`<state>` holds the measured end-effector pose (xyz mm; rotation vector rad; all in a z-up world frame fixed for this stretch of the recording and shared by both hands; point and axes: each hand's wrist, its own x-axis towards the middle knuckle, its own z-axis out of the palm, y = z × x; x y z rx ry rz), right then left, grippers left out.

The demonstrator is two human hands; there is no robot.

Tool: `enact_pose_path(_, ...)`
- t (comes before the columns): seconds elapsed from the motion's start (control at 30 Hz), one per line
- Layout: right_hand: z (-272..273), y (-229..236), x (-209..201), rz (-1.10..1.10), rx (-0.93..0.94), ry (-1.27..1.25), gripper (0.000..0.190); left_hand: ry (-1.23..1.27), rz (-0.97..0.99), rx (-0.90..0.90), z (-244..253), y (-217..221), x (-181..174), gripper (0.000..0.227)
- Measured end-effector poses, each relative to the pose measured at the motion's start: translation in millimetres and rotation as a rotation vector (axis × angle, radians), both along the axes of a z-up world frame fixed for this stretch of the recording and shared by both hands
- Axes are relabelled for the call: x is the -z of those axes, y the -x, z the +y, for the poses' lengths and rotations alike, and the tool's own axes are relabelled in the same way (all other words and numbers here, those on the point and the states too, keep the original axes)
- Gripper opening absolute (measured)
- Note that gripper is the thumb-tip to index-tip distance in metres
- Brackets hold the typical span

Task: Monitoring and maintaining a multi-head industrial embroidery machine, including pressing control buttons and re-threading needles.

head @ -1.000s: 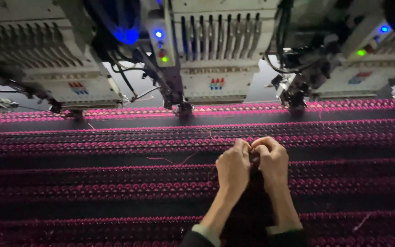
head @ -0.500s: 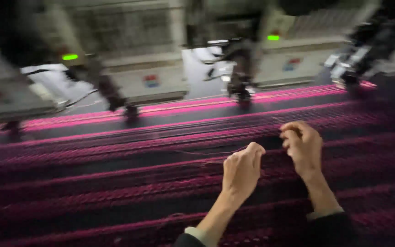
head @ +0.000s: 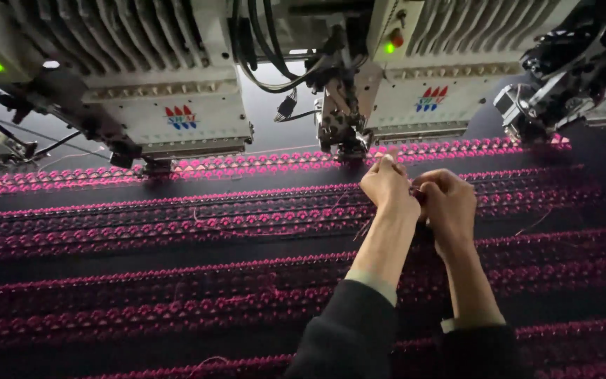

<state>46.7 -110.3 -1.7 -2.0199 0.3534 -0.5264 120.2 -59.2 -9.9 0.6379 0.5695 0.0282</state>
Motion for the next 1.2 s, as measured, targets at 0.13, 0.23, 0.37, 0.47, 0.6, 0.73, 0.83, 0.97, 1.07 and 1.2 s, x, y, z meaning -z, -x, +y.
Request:
enact_pose_path(0.13, -1.5, 3.4, -3.7, 0.089, -0.02, -0.094, 0.025, 0.04, 0.07, 0.018, -26.2, -42.5, 34.3, 0.023)
enact_pose_path(0.23, 5.5, 12.4, -21.8, 0.155, -0.002, 0.129, 0.028, 0.117, 0.121, 0.021, -36.6, -60.7, 52.3, 0.022)
enact_pose_path(0.37, 3.4, -2.8, -6.6, -0.049, 0.0, 0.263, 0.033, 0.164, 0.151, -0.056, -44.4, -96.7, 75.7, 0.019)
enact_pose_path(0.47, -16.5, -22.5, 5.4, 0.13, -0.006, 0.227, 0.027, -0.154, 0.19, 0.08, -42.9, -122.6, 86.7, 0.017)
enact_pose_path(0.6, -26.2, -23.0, -0.6, 0.162, -0.051, 0.208, 0.027, -0.61, 0.281, 0.283, -40.8, -140.2, 104.9, 0.018)
enact_pose_path(0.73, -30.2, -38.6, -0.8, 0.085, -0.111, 0.149, 0.03, -1.311, 0.376, 0.557, -36.8, -158.7, 99.6, 0.027)
enact_pose_path(0.83, -43.6, -44.9, 19.5, 0.067, -0.106, 0.071, 0.026, -1.283, 0.397, 0.55, -19.1, -127.2, 66.8, 0.038)
enact_pose_path(0.97, -58.6, -56.2, 47.1, 0.067, -0.111, -0.042, 0.023, -0.887, 0.436, 0.328, -20.7, -94.3, 38.4, 0.04)
enact_pose_path(1.07, -76.9, -84.2, 79.7, 0.057, -0.205, 0.018, 0.018, -0.701, 0.517, 0.147, -28.1, -86.2, 34.0, 0.028)
enact_pose_path(1.2, -59.2, -48.4, 31.6, 0.033, -0.205, -0.028, 0.017, -0.522, 0.583, -0.017, -46.1, -76.8, 31.4, 0.02)
